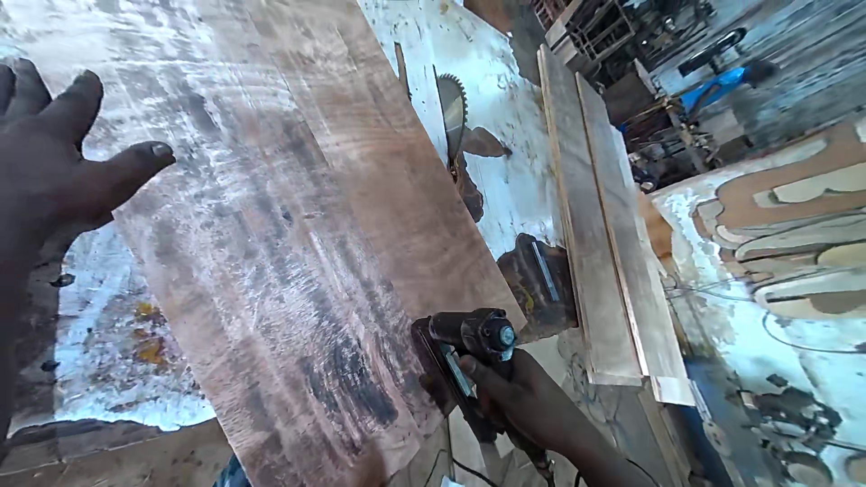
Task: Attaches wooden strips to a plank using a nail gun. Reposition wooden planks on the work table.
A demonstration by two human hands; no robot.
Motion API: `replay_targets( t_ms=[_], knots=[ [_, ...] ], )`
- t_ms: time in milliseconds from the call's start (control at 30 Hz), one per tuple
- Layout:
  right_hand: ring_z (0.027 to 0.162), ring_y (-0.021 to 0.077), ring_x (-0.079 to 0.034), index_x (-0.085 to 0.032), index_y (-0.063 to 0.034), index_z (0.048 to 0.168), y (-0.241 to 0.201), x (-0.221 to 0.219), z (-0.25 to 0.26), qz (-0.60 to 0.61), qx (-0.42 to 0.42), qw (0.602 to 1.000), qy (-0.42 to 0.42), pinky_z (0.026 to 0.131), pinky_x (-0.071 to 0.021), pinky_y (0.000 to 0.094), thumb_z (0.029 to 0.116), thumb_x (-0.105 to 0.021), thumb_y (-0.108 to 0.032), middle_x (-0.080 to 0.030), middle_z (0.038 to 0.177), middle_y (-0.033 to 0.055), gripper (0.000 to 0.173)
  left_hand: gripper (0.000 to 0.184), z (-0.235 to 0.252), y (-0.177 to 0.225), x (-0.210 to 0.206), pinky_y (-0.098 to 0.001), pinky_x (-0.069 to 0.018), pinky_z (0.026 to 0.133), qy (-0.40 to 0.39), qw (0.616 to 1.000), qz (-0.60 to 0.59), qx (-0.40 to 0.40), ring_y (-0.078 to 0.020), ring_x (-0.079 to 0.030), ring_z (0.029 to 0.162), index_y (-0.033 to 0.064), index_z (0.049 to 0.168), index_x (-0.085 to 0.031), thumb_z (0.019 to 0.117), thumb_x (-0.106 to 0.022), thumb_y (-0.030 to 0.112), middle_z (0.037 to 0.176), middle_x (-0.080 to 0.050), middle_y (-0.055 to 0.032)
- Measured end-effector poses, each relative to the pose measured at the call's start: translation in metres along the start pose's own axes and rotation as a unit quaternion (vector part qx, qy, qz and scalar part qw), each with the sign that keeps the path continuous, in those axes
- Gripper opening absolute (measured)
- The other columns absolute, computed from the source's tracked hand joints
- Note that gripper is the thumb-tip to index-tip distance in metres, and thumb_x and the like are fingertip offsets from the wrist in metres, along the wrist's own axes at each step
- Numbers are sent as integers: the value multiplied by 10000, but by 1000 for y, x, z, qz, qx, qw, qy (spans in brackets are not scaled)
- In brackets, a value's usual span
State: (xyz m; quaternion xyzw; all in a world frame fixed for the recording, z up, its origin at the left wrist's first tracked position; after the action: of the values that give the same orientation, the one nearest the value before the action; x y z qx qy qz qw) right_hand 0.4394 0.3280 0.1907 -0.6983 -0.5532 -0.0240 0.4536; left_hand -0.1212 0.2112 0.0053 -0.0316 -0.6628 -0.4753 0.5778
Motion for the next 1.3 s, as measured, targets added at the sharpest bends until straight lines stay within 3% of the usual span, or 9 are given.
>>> replay_targets(
  t_ms=[100, 433, 700, 933, 1100, 1300],
  knots=[
    [513, 148, -611, -665, -128, 1049, -7, 0, 8, -3, -9, 1000, 1, 512, -565, 345, 953, -584, -649, -610, 634, 3, 536, 1106, -3, 7, 6, -700, -164, 1209, -2, 999, 37, -17, -382, -104, 1578, 368, 1618, -269, 706, -412, 977, 1715, -152, -127],
    [504, 132, -604, -676, -102, 1059, -34, -1, 29, -16, -31, 999, -10, 524, -558, 311, 1008, -552, -556, -612, 620, 16, 473, 1090, 0, 3, 3, -787, -216, 1127, 4, 998, 65, -18, -416, -112, 1570, 397, 1607, -257, 704, -350, 1001, 1707, -172, -137],
    [509, 136, -603, -683, -92, 1082, -50, 0, 41, -21, -43, 999, -19, 529, -554, 293, 1029, -537, -541, -616, 627, 44, 475, 1117, -11, 24, 16, -767, -52, 1180, -4, 995, 91, -30, -420, -116, 1571, 295, 1623, -270, 742, -303, 981, 1686, -218, -191],
    [507, 141, -605, -677, -70, 1054, -67, -2, 53, -28, -35, 999, -20, 530, -553, 284, 1035, -516, -552, -617, 625, 55, 509, 1134, -23, 47, 29, -748, -47, 1194, -21, 994, 108, -25, -430, -140, 1565, 231, 1624, -278, 760, -257, 965, 1676, -223, -223],
    [508, 160, -613, -655, -53, 967, -81, -4, 64, -41, -44, 998, -7, 521, -552, 293, 1013, -513, -607, -624, 624, 73, 574, 1120, -25, 47, 30, -734, -56, 1201, -17, 994, 103, -34, -438, -151, 1560, 196, 1619, -289, 783, -264, 942, 1670, -231, -232],
    [505, 171, -618, -659, -47, 990, -98, -6, 79, -42, -40, 998, -4, 511, -555, 310, 1005, -506, -629, -634, 637, 84, 602, 1121, -24, 45, 28, -736, -60, 1201, -15, 994, 102, -40, -440, -150, 1560, 187, 1622, -284, 790, -271, 937, 1669, -234, -233]
  ],
)
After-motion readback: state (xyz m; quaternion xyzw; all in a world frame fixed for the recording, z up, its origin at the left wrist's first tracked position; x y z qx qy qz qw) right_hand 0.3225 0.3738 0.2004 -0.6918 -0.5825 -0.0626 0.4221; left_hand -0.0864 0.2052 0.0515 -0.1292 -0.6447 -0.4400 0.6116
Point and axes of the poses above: each hand's wrist, its own z-axis towards the middle knuckle, its own x-axis out of the back of the hand, y = z × x, the point moved 2 cm from there along z, towards the middle knuckle
